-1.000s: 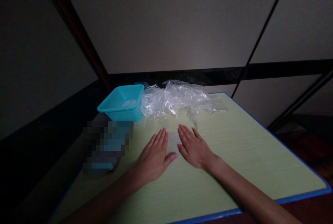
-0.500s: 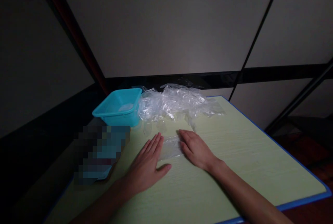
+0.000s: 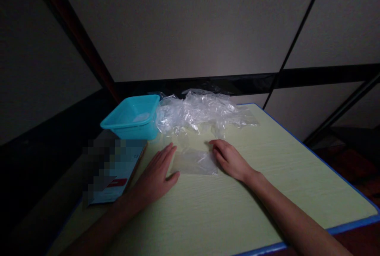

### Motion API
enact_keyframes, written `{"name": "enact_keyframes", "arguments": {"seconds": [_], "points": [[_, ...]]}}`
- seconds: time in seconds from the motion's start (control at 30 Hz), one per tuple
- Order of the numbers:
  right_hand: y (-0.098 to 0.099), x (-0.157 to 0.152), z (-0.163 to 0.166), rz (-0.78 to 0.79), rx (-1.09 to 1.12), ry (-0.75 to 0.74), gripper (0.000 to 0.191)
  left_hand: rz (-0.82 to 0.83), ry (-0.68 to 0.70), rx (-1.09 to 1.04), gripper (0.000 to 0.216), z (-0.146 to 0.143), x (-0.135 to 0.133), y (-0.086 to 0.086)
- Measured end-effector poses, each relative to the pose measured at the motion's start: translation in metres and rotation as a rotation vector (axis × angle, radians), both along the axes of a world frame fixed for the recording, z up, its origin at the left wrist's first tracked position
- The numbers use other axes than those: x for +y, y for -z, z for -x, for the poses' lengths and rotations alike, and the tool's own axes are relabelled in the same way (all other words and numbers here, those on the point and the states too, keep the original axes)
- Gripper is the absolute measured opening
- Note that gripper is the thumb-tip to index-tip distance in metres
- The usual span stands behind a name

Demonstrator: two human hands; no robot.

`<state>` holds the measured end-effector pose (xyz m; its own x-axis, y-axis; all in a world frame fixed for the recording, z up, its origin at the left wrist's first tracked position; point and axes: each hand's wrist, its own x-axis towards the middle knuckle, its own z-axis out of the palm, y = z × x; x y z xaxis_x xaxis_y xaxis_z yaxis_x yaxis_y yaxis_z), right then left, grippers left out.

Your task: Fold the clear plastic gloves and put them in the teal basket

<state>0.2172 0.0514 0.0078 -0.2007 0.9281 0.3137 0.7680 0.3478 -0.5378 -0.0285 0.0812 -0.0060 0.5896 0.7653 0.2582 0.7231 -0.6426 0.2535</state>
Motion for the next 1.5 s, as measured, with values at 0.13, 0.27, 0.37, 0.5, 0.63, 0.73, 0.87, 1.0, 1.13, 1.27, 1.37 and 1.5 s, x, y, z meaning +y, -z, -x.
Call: {"name": "enact_keyframes", "arguments": {"seconds": [0.13, 0.27, 0.37, 0.5, 0.63, 0.73, 0.87, 1.0, 1.13, 1.27, 1.37, 1.5], "points": [[-0.004, -0.003, 0.001, 0.041, 0.007, 0.018, 0.027, -0.103, -0.038, 0.010, 0.057, 0.005, 0.007, 0.001], [-0.005, -0.009, 0.006, 0.089, 0.050, -0.031, 0.025, -0.202, -0.101, 0.010, 0.050, 0.006, 0.009, -0.003], [-0.006, -0.013, 0.009, 0.144, 0.100, -0.125, 0.025, -0.213, -0.096, -0.040, 0.045, 0.004, 0.007, -0.004], [-0.007, -0.017, 0.012, 0.220, 0.179, -0.235, 0.025, -0.155, -0.016, -0.168, 0.040, -0.004, 0.000, -0.002], [-0.007, -0.018, 0.012, 0.219, 0.193, -0.246, 0.023, -0.056, 0.153, -0.195, 0.037, -0.012, -0.011, -0.005], [-0.006, -0.016, 0.012, 0.173, 0.146, -0.227, 0.021, -0.007, 0.297, -0.144, 0.038, -0.015, -0.020, -0.012], [-0.006, -0.014, 0.010, 0.088, 0.094, -0.218, 0.023, 0.059, 0.481, 0.013, 0.053, -0.020, -0.032, -0.020], [-0.007, -0.012, 0.007, 0.059, 0.181, -0.226, 0.016, 0.080, 0.552, 0.106, 0.073, -0.029, -0.038, -0.023], [-0.009, -0.011, 0.004, 0.039, 0.270, -0.212, 0.014, 0.104, 0.588, 0.150, 0.076, -0.033, -0.039, -0.021], [-0.008, -0.010, 0.003, 0.033, 0.281, -0.157, 0.015, 0.104, 0.600, 0.137, 0.073, -0.033, -0.041, -0.018], [-0.006, -0.010, 0.004, 0.044, 0.235, -0.169, 0.016, 0.101, 0.580, 0.150, 0.073, -0.033, -0.042, -0.016], [-0.005, -0.010, 0.005, 0.050, 0.190, -0.205, 0.017, 0.101, 0.559, 0.170, 0.076, -0.033, -0.042, -0.015]]}}
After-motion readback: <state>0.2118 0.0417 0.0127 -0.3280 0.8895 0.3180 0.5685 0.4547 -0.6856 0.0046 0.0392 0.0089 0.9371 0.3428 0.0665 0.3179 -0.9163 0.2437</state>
